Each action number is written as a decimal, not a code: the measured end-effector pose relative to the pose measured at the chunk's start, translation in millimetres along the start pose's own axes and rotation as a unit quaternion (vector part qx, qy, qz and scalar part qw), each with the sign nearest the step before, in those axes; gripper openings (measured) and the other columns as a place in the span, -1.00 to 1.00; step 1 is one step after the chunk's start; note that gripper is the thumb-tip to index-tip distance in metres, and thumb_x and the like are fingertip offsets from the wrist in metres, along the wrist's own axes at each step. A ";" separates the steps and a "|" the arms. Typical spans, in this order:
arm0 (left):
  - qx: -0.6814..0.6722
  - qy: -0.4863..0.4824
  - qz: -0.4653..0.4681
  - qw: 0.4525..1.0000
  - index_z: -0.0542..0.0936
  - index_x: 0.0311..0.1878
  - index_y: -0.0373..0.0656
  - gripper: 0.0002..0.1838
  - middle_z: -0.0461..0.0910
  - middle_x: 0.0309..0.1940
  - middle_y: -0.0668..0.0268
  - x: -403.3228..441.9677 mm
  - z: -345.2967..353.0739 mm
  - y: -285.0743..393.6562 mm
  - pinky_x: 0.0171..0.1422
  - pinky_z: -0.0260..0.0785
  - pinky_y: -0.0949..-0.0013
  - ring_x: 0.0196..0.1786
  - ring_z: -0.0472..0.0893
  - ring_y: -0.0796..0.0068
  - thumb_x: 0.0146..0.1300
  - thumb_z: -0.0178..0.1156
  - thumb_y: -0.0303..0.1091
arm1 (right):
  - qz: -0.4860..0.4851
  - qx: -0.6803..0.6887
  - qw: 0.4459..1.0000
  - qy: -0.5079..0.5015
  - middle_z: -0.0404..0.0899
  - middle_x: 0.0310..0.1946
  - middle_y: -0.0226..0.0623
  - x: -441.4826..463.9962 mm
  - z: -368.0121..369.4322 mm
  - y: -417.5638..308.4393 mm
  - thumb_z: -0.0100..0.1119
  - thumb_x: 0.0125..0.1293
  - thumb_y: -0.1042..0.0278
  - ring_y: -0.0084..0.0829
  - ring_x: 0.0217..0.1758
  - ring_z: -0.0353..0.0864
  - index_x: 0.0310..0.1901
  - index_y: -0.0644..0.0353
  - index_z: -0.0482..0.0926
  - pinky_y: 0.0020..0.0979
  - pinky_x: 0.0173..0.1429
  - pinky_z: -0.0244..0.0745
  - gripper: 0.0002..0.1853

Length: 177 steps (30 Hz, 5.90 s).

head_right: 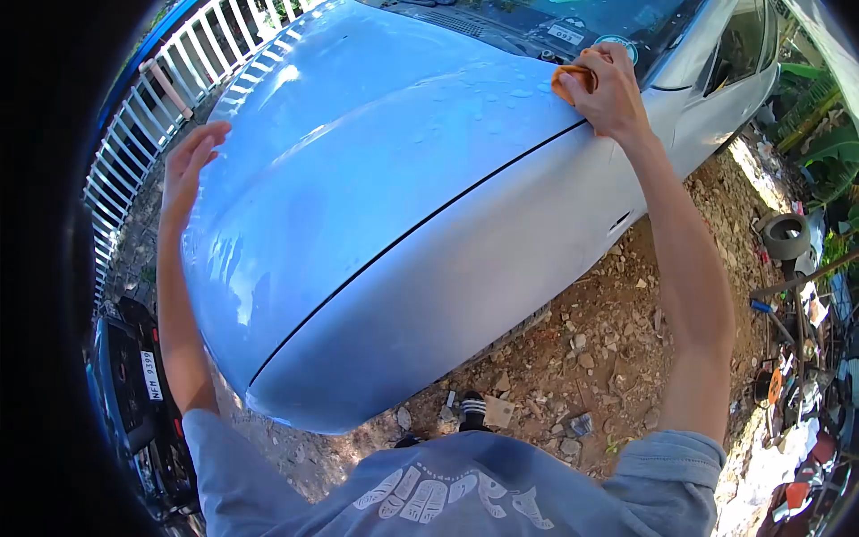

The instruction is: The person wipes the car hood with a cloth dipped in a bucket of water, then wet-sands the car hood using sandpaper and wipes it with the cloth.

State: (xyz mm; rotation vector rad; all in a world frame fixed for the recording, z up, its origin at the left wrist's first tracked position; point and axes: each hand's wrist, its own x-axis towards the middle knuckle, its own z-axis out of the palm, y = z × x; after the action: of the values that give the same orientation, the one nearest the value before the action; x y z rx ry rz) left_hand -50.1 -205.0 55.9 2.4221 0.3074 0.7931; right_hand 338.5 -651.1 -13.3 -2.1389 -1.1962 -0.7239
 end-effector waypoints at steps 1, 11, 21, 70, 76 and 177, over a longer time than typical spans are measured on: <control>0.034 0.038 -0.040 0.998 0.61 0.16 -0.14 -0.64 0.64 0.02 0.35 -36.5 -34.9 -29.7 0.17 0.37 0.41 0.07 0.57 0.53 0.47 0.06 -0.15 | -0.004 -0.003 1.000 -0.002 0.37 0.21 -0.10 1.5 -1.8 -9.9 0.19 0.32 -0.19 -0.07 0.33 0.33 0.13 0.07 0.56 -0.14 0.40 0.22 -0.45; 0.037 0.265 -0.418 0.868 0.52 0.24 -0.28 -0.59 0.63 0.02 0.27 -689.7 -261.2 -260.8 0.15 0.40 0.51 0.07 0.57 0.52 0.49 0.08 -0.21 | 0.095 -0.183 0.978 0.022 0.28 0.30 -0.04 -3.7 39.7 -63.9 0.03 0.39 0.00 0.05 0.33 0.33 0.23 -0.10 0.52 -0.04 0.42 0.19 -0.57; -0.138 0.443 -0.612 0.641 0.45 0.30 -0.16 -0.58 0.60 0.12 0.17 -782.2 -34.9 -180.7 0.13 0.42 0.37 0.11 0.59 0.35 0.47 0.04 -0.19 | -0.136 -0.081 0.985 -0.068 0.19 0.30 0.08 -102.6 139.8 -442.8 -0.03 0.42 0.21 0.22 0.31 0.20 0.19 0.16 0.48 0.08 0.37 0.20 -0.61; -0.578 0.542 -0.336 0.510 0.44 0.13 -0.17 -0.41 0.56 0.06 0.19 -395.7 78.7 -113.4 0.37 0.26 0.20 0.16 0.50 0.25 0.54 -0.43 0.10 | -0.399 0.043 0.903 -0.154 0.44 0.11 -0.06 -60.9 308.4 -627.5 0.13 0.13 0.28 0.06 0.19 0.32 0.01 0.20 0.60 -0.05 0.32 0.28 -0.60; -0.546 0.556 -0.361 0.511 0.27 0.42 -0.04 -0.41 0.35 0.33 0.36 -406.8 74.9 -111.2 0.50 -0.04 0.26 0.37 0.28 0.43 0.54 -0.36 0.11 | -0.513 0.138 0.758 -0.378 0.55 0.01 -0.20 -166.0 325.8 -699.9 0.18 0.08 0.36 -0.05 0.27 0.35 -0.09 0.05 0.71 -0.07 0.30 0.32 -0.68; -0.287 0.520 -0.539 0.596 0.47 0.14 -0.38 -0.48 0.57 0.03 0.11 -430.9 73.4 -132.4 0.13 0.40 0.25 0.01 0.57 0.30 0.55 -0.15 -0.03 | -0.261 0.343 0.855 -0.289 0.32 0.26 -0.04 153.1 270.4 -460.9 -0.06 0.33 0.53 -0.07 0.21 0.47 0.29 0.31 0.34 -0.26 -0.49 0.71 -0.53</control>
State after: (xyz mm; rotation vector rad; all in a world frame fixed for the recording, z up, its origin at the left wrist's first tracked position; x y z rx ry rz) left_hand -355.1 -291.9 -272.7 0.5780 1.4779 1.2603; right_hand 51.8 -175.4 8.9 -1.4388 -2.0186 0.2056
